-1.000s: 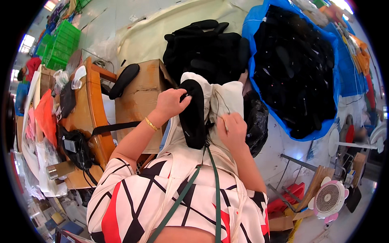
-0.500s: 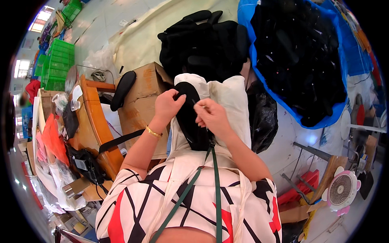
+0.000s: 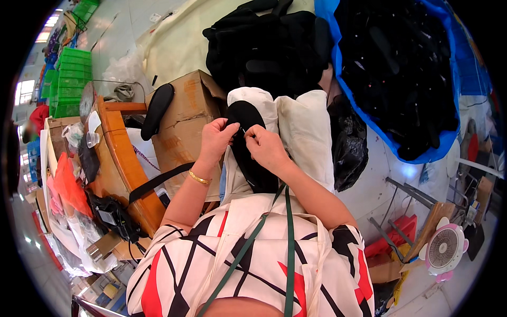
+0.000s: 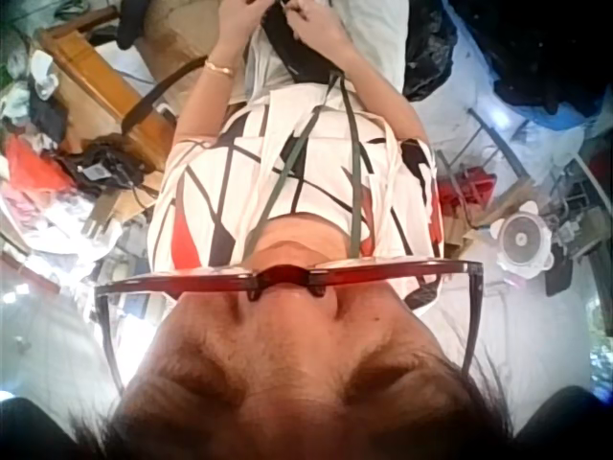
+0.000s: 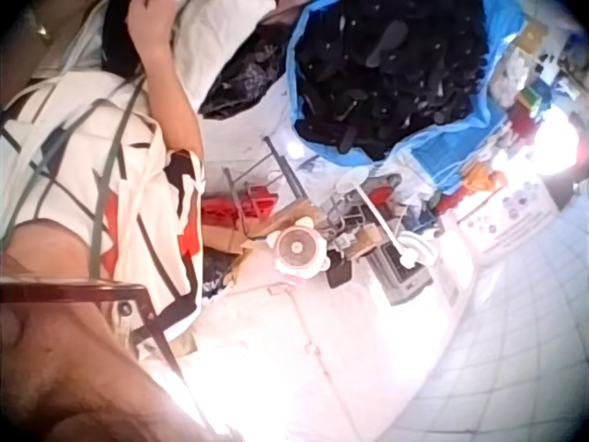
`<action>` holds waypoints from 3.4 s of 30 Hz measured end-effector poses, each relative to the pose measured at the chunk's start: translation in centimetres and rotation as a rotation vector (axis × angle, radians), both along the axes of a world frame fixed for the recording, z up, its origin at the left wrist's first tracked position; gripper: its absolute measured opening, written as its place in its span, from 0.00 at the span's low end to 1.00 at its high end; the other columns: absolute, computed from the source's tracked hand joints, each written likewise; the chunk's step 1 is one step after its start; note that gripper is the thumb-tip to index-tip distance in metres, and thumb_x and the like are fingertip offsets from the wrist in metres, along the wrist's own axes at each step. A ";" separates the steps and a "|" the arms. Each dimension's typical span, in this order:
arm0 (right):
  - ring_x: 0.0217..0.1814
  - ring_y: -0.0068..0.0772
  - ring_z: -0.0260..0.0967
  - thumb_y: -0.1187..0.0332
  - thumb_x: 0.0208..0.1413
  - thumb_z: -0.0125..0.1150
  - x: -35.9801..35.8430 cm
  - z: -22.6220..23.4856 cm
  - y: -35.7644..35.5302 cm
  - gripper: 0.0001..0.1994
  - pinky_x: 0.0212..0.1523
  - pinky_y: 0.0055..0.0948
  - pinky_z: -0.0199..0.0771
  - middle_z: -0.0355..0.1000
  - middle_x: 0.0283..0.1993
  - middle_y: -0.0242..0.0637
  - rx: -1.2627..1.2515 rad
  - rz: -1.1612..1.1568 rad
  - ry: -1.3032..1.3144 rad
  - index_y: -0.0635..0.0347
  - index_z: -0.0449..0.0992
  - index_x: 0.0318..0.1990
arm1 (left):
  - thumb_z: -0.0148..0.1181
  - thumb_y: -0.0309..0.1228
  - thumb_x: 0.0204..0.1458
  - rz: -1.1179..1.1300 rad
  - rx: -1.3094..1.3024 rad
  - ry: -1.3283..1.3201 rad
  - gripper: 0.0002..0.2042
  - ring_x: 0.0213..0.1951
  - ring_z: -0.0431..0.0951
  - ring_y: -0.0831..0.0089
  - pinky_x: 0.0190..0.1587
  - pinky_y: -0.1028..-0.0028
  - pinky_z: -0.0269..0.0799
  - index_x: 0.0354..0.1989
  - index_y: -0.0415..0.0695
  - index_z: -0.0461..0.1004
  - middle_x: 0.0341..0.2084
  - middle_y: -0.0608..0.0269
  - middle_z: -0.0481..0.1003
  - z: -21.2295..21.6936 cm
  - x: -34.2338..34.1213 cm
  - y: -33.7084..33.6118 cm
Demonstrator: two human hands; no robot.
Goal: The person is seated on the floor in a workshop environment, sewing a black slipper using a needle and thread. They repeatedly pull the thread through the slipper sole and upper, then place the finished slipper into a blue bin and pick up another one to continue the process.
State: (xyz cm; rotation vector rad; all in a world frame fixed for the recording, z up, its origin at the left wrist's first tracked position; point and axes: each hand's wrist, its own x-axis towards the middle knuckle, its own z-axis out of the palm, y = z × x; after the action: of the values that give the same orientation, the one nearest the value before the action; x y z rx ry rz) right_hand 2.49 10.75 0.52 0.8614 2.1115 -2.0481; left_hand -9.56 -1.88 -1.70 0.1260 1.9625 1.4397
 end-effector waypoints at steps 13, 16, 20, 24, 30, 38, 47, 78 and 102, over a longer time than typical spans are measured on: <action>0.26 0.53 0.74 0.68 0.61 0.54 -0.1 -2.1 -0.2 0.05 0.28 0.46 0.71 0.75 0.27 0.48 0.388 0.034 0.099 0.57 0.72 0.37 | 0.63 0.30 0.51 -0.086 -0.031 -0.123 0.10 0.18 0.68 0.84 0.21 0.79 0.66 0.21 0.42 0.73 0.16 0.71 0.71 0.5 -1.4 0.5; 0.28 0.57 0.73 0.67 0.62 0.54 0.0 -2.3 -0.8 0.04 0.28 0.49 0.70 0.75 0.27 0.49 0.541 0.033 0.124 0.55 0.71 0.38 | 0.63 0.30 0.50 -0.088 -0.016 -0.218 0.11 0.16 0.69 0.82 0.20 0.78 0.67 0.19 0.43 0.71 0.16 0.70 0.71 1.6 -1.7 0.8; 0.27 0.56 0.73 0.68 0.63 0.55 -0.3 -2.3 -0.8 0.03 0.26 0.48 0.70 0.73 0.25 0.49 0.715 0.058 0.151 0.55 0.71 0.40 | 0.62 0.30 0.50 -0.130 -0.014 -0.276 0.10 0.16 0.70 0.81 0.20 0.78 0.67 0.19 0.44 0.72 0.17 0.69 0.73 2.2 -2.1 1.1; 0.26 0.56 0.73 0.68 0.63 0.54 -0.1 -2.0 -0.3 0.03 0.26 0.49 0.69 0.72 0.23 0.48 0.751 0.111 0.153 0.54 0.71 0.40 | 0.62 0.31 0.53 -0.179 -0.034 -0.288 0.08 0.19 0.71 0.82 0.22 0.80 0.70 0.23 0.47 0.75 0.19 0.71 0.73 1.7 -2.5 0.7; 0.28 0.55 0.74 0.68 0.62 0.55 -0.1 -2.2 0.8 0.03 0.26 0.48 0.70 0.75 0.27 0.45 0.733 0.178 0.165 0.53 0.72 0.40 | 0.62 0.31 0.53 -0.172 -0.053 -0.277 0.08 0.19 0.71 0.83 0.22 0.80 0.68 0.23 0.47 0.75 0.19 0.72 0.73 2.0 -2.4 0.9; 0.31 0.56 0.74 0.68 0.62 0.54 -0.4 -1.3 1.4 0.04 0.30 0.49 0.71 0.76 0.29 0.45 0.649 0.226 0.117 0.52 0.72 0.42 | 0.62 0.31 0.53 -0.191 -0.050 -0.289 0.07 0.20 0.70 0.82 0.23 0.80 0.67 0.23 0.48 0.75 0.19 0.73 0.72 1.8 -2.5 0.9; 0.29 0.54 0.74 0.68 0.64 0.52 -0.1 -2.4 -0.2 0.03 0.27 0.50 0.69 0.74 0.25 0.46 0.728 0.118 0.198 0.54 0.68 0.40 | 0.61 0.32 0.55 -0.217 0.001 -0.382 0.09 0.20 0.72 0.83 0.22 0.81 0.68 0.23 0.50 0.74 0.20 0.73 0.73 1.4 -3.2 0.4; 0.20 0.22 0.68 0.64 0.67 0.52 0.9 -0.9 8.8 0.09 0.21 0.23 0.70 0.70 0.23 0.30 -0.561 -0.416 0.235 0.56 0.70 0.34 | 0.64 0.35 0.55 -0.261 0.005 -0.024 0.15 0.18 0.68 0.84 0.21 0.79 0.65 0.20 0.42 0.71 0.16 0.72 0.70 -0.4 -1.4 0.4; 0.38 0.47 0.72 0.68 0.53 0.63 2.1 -3.8 5.5 0.07 0.35 0.42 0.74 0.70 0.32 0.41 0.903 0.206 0.320 0.60 0.73 0.31 | 0.58 0.21 0.48 -0.690 -0.105 1.304 0.14 0.33 0.74 0.63 0.35 0.66 0.72 0.44 0.44 0.73 0.29 0.62 0.71 3.3 0.0 -2.0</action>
State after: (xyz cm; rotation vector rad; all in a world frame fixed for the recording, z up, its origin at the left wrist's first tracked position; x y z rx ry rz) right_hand 4.63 16.23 -3.31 0.3207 3.1876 -1.1303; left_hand -9.60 -3.86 1.58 1.8633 2.4614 0.7508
